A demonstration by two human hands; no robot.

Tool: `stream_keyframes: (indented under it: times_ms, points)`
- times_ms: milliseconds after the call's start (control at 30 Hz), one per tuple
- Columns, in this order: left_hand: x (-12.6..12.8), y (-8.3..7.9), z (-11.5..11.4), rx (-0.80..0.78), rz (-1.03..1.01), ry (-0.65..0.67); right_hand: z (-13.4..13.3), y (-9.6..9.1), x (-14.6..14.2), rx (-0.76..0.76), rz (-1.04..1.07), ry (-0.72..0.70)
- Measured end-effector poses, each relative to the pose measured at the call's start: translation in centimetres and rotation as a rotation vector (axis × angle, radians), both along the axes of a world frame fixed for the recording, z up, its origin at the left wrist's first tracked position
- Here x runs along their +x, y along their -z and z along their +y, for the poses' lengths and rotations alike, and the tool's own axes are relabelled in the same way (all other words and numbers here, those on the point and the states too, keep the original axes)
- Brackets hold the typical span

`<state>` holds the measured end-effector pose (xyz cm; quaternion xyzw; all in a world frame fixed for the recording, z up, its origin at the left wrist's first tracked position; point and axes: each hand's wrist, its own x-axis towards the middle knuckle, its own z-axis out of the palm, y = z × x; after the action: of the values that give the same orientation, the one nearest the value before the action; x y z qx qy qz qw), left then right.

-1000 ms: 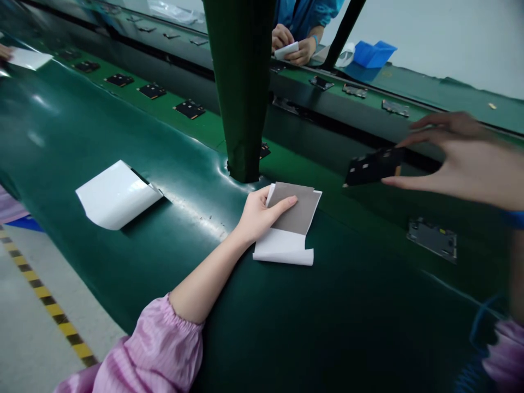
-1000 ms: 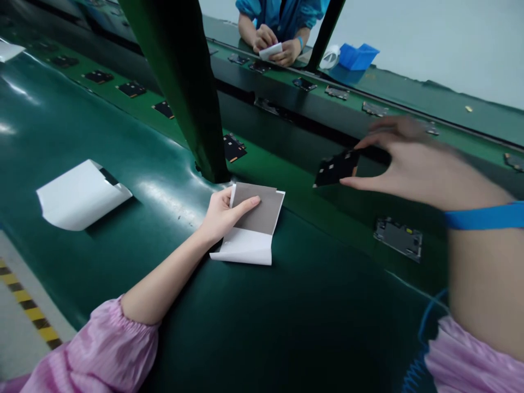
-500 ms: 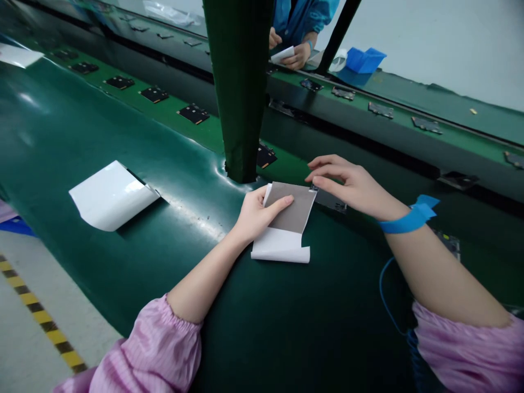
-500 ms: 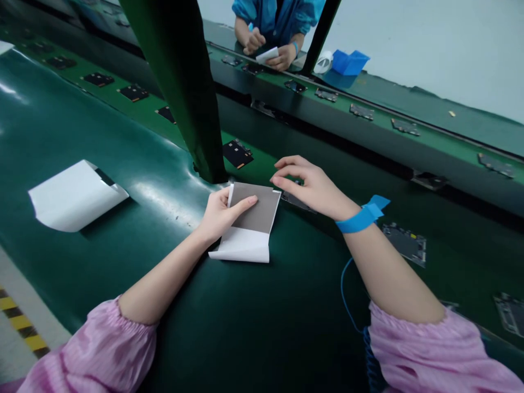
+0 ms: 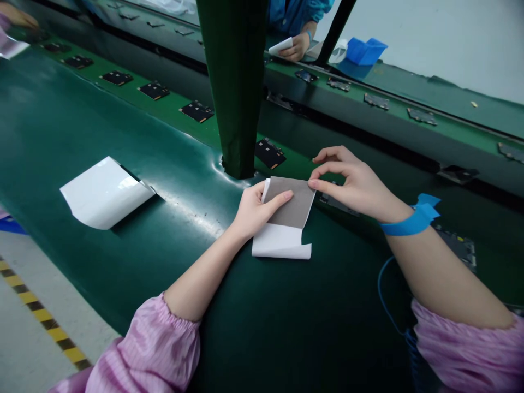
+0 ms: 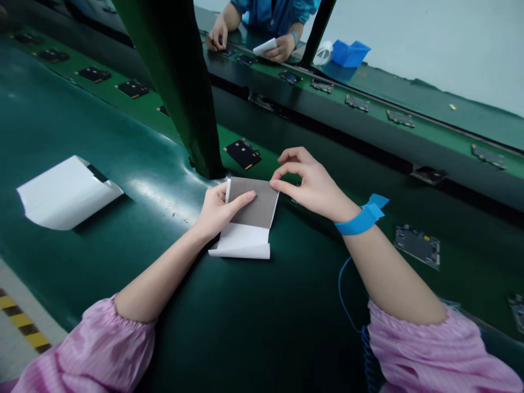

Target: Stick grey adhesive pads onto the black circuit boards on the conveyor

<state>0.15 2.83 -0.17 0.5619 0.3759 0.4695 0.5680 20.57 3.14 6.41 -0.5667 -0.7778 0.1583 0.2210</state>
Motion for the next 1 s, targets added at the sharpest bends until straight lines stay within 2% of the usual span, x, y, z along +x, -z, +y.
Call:
stream_keyframes:
  times_ms: [200,333,567,733,1000]
  points:
    - [0.0,0.1,0.1,-0.022,0.002,-0.049,1.2,1.1,-0.2,-0.041,0.123,0.070]
    - [-0.1,0.2,0.1,-0.015,0.025,-0.048,3.4,2.1,0.3,0.030,0.189,0.171]
    - [-0.1,0.3,0.2,-0.013,0.040,-0.045,7.3,6.0,-0.2,0.004,0.274,0.265]
    - [-0.1,0.1,0.1,-0.002,0.038,-0.029,7.7,7.9,0.2,0.033,0.177,0.346]
    - [-0.1,0.4,0.2,0.005,0.016,-0.014,6.7,7.9,1.2,0.019,0.161,0.383]
